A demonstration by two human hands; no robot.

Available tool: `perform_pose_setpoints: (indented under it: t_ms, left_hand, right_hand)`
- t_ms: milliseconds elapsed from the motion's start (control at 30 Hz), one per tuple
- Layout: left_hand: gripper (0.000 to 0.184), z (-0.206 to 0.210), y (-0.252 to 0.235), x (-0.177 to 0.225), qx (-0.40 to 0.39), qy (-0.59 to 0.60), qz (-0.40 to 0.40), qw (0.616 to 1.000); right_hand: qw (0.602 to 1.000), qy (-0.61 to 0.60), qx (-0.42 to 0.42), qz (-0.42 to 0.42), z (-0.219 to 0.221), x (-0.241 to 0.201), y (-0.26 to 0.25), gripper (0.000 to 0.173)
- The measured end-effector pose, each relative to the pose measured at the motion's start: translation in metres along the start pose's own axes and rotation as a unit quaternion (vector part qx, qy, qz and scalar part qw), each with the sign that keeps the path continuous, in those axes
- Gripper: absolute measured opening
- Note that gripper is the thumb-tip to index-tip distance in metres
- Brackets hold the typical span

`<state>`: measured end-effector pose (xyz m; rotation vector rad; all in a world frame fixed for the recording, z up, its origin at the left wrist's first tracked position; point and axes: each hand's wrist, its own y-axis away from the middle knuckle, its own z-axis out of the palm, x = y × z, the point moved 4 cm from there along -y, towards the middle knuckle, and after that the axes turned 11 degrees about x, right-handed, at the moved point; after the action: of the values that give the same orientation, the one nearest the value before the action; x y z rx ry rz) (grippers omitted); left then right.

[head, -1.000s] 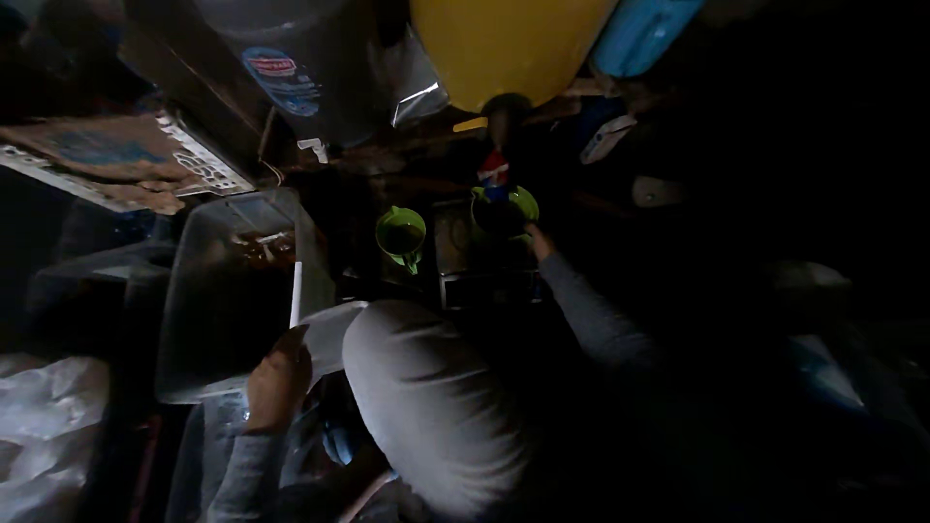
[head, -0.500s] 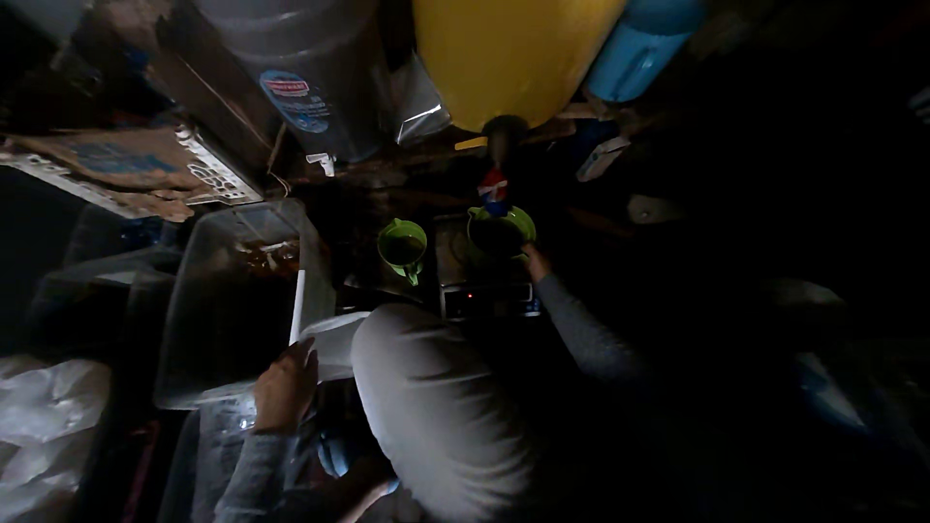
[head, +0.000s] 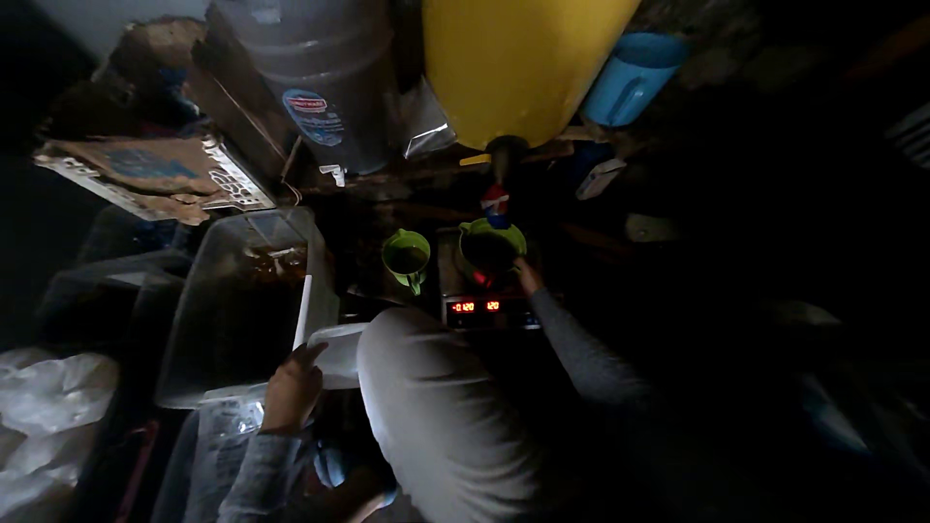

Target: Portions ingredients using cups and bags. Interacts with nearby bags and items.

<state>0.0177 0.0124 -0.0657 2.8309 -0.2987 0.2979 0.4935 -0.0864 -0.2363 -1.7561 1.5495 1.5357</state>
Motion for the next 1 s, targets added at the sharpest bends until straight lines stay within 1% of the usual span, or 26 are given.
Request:
perform_pose_setpoints:
  t_ms: [33,100,133,233,267,333,367,400,433,500,567,600,633,667,700,733,767,800,833,867,900,933,967,1000]
  left_hand:
    - [0.047,-0.001,0.001,0.001,0.003,-0.001,0.002,1.0]
    - [0.049,-0.001,0.002,0.001,0.001,-0.004,0.007,1.0]
    - [0.05,0.001,0.002,0.0,-0.002,-0.004,0.008,1.0]
    - [0.05,0.005,0.001,-0.003,-0.013,-0.003,-0.009,1.0]
    - [0.049,0.006,0.0,-0.004,-0.019,-0.003,-0.015,1.0]
    - [0.045,0.008,-0.002,-0.005,-0.021,-0.001,-0.012,1.0]
    - [0.044,0.008,-0.002,-0.006,-0.021,-0.002,-0.009,1.0]
    - [0.044,0.009,-0.003,-0.006,-0.02,-0.004,-0.007,1.0]
    - [0.044,0.009,-0.003,-0.006,-0.021,-0.006,-0.005,1.0]
    - [0.046,0.009,-0.002,-0.005,-0.024,-0.003,-0.007,1.0]
    - [0.049,0.009,-0.001,-0.005,-0.032,-0.003,-0.005,0.999]
    - [0.05,0.01,-0.001,-0.004,-0.036,-0.004,-0.003,0.999]
    - [0.051,0.011,-0.001,-0.004,-0.041,-0.005,0.002,0.999]
    - [0.052,0.012,-0.001,-0.004,-0.043,-0.006,0.009,0.999]
    - [0.052,0.013,-0.001,-0.004,-0.05,-0.007,0.015,0.999]
    - [0.052,0.014,-0.001,-0.003,-0.059,-0.01,0.013,0.998]
    - [0.052,0.014,-0.001,-0.002,-0.07,-0.014,0.006,0.997]
    - [0.053,0.015,0.0,-0.001,-0.077,-0.019,0.0,0.997]
    - [0.053,0.015,0.001,0.0,-0.082,-0.024,-0.001,0.996]
    - [0.054,0.015,0.002,0.002,-0.093,-0.03,-0.006,0.995]
    - [0.057,0.015,0.003,0.003,-0.101,-0.032,-0.009,0.994]
    - [0.058,0.016,0.003,0.003,-0.105,-0.029,-0.01,0.994]
    - [0.059,0.017,0.003,0.004,-0.107,-0.025,-0.009,0.994]
    - [0.059,0.018,0.003,0.004,-0.107,-0.02,-0.006,0.994]
  right_hand:
    - [1.0,0.007,0.001,0.003,-0.001,-0.007,0.009,0.049]
    - [1.0,0.015,-0.022,0.011,-0.004,-0.021,0.025,0.05]
    - [1.0,0.015,-0.024,0.008,-0.003,-0.018,0.023,0.049]
    - [1.0,-0.016,-0.005,-0.002,0.004,0.015,-0.003,0.05]
    - [1.0,-0.02,-0.005,0.008,0.006,0.019,-0.005,0.051]
    - [0.998,-0.021,-0.05,0.039,0.005,0.013,-0.003,0.048]
    - [0.999,-0.027,-0.044,0.013,0.008,0.02,-0.007,0.047]
    - [0.998,-0.042,-0.006,-0.044,0.015,0.038,-0.018,0.046]
    - [0.998,-0.044,-0.012,-0.052,0.017,0.043,-0.022,0.046]
    - [0.999,-0.033,-0.037,-0.022,0.013,0.03,-0.011,0.043]
    - [0.999,-0.03,-0.03,-0.011,0.009,0.015,0.009,0.039]
    - [0.999,-0.03,-0.029,-0.028,0.007,0.012,0.018,0.038]
    - [0.997,-0.026,-0.025,-0.064,0.004,0.007,0.03,0.039]
    - [0.993,-0.014,-0.005,-0.121,-0.001,-0.003,0.047,0.04]
    - [0.986,0.016,0.024,-0.162,-0.008,-0.024,0.073,0.039]
    - [0.991,0.097,-0.09,0.011,-0.028,-0.076,0.106,0.039]
    - [0.989,0.087,-0.078,0.088,-0.035,-0.106,0.13,0.038]
    - [0.99,0.075,-0.056,0.108,-0.037,-0.119,0.143,0.035]
    - [0.992,0.062,-0.058,0.093,-0.036,-0.119,0.143,0.034]
    - [0.994,0.049,-0.08,0.05,-0.03,-0.107,0.131,0.032]
    - [0.992,0.02,-0.122,-0.008,-0.022,-0.087,0.11,0.032]
    - [0.979,-0.022,-0.173,-0.107,-0.016,-0.07,0.09,0.035]
    - [0.946,-0.08,-0.19,-0.248,-0.01,-0.053,0.07,0.04]
    - [0.966,0.0,-0.185,-0.182,-0.013,-0.07,0.075,0.04]
